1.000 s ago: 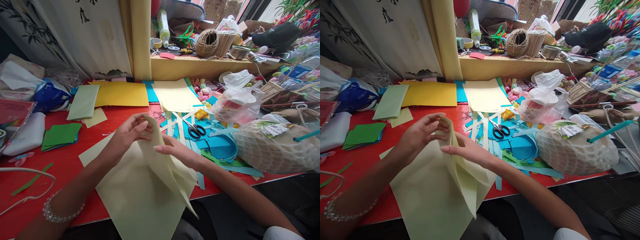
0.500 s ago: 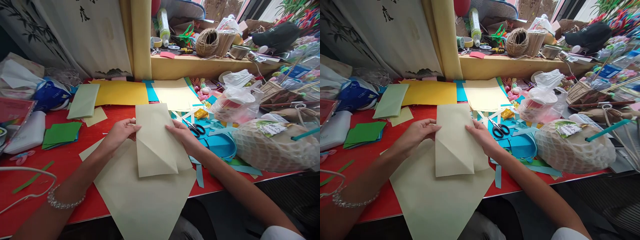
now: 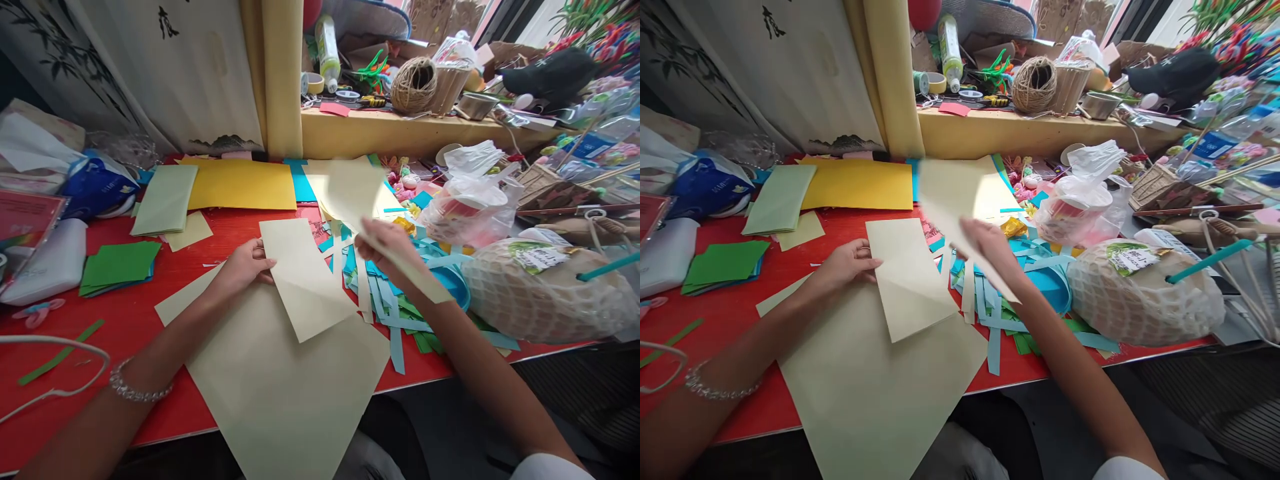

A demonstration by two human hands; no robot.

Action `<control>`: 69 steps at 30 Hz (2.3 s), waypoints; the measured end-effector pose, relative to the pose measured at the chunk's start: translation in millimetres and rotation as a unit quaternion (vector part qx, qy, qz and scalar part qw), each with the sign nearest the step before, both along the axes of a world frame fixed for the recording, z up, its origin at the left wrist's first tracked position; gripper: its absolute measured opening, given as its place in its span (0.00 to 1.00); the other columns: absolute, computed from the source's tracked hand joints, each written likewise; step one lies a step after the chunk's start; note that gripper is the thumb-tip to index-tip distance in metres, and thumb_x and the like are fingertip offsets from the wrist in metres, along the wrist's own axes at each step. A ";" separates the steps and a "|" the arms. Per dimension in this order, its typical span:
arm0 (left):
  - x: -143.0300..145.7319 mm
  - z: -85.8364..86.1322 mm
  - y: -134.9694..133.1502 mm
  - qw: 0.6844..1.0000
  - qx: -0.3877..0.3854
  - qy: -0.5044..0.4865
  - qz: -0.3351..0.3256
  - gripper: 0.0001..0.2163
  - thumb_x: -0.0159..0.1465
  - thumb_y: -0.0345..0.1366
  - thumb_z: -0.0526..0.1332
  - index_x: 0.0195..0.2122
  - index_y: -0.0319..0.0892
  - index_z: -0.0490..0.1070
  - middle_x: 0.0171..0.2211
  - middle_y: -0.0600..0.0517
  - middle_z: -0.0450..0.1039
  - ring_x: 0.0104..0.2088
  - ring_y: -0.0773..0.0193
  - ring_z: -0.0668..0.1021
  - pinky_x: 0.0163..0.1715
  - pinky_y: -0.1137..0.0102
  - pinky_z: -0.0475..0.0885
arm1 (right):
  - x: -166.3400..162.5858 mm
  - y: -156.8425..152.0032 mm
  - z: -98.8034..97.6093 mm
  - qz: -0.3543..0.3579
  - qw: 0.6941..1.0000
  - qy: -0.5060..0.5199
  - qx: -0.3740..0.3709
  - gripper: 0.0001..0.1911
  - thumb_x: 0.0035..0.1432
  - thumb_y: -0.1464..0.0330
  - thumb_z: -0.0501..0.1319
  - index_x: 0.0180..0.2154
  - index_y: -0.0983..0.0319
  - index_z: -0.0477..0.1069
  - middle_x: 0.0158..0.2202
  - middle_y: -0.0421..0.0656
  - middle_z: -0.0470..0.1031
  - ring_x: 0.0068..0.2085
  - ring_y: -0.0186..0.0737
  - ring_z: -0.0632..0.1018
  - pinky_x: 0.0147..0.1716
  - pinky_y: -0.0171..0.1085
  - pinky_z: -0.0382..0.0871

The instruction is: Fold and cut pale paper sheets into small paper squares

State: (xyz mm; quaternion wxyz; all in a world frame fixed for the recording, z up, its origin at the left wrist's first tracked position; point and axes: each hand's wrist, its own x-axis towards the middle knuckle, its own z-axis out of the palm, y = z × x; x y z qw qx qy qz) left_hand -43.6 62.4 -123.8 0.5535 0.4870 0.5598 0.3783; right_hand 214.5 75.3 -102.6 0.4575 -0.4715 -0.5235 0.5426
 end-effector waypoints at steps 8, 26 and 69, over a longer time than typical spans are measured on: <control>10.6 4.6 -6.6 0.999 0.013 0.031 -0.021 0.17 0.58 0.50 0.60 0.43 0.46 0.69 0.39 0.51 0.78 0.34 0.59 0.80 0.32 0.67 0.77 | -39.6 -17.6 -25.0 0.102 0.942 -0.310 0.076 0.23 0.61 0.54 0.51 0.20 0.61 0.60 0.22 0.40 0.62 0.25 0.34 0.63 0.22 0.35 0.54; 10.9 14.4 -11.0 0.994 0.111 -0.013 0.004 0.10 0.56 0.42 0.65 0.34 0.42 0.74 0.34 0.51 0.76 0.34 0.62 0.77 0.33 0.70 0.74 | -30.8 -18.9 -15.4 0.142 0.989 0.019 -0.028 0.13 0.55 0.58 0.61 0.38 0.60 0.73 0.39 0.43 0.77 0.39 0.39 0.78 0.40 0.40 0.73; -4.4 18.4 0.2 0.964 0.233 0.110 0.065 0.07 0.57 0.38 0.64 0.31 0.43 0.68 0.28 0.56 0.68 0.22 0.72 0.69 0.23 0.72 0.65 | -33.5 -23.0 -21.5 0.132 0.983 0.079 -0.100 0.19 0.53 0.62 0.65 0.47 0.57 0.70 0.46 0.43 0.76 0.40 0.42 0.79 0.36 0.39 0.76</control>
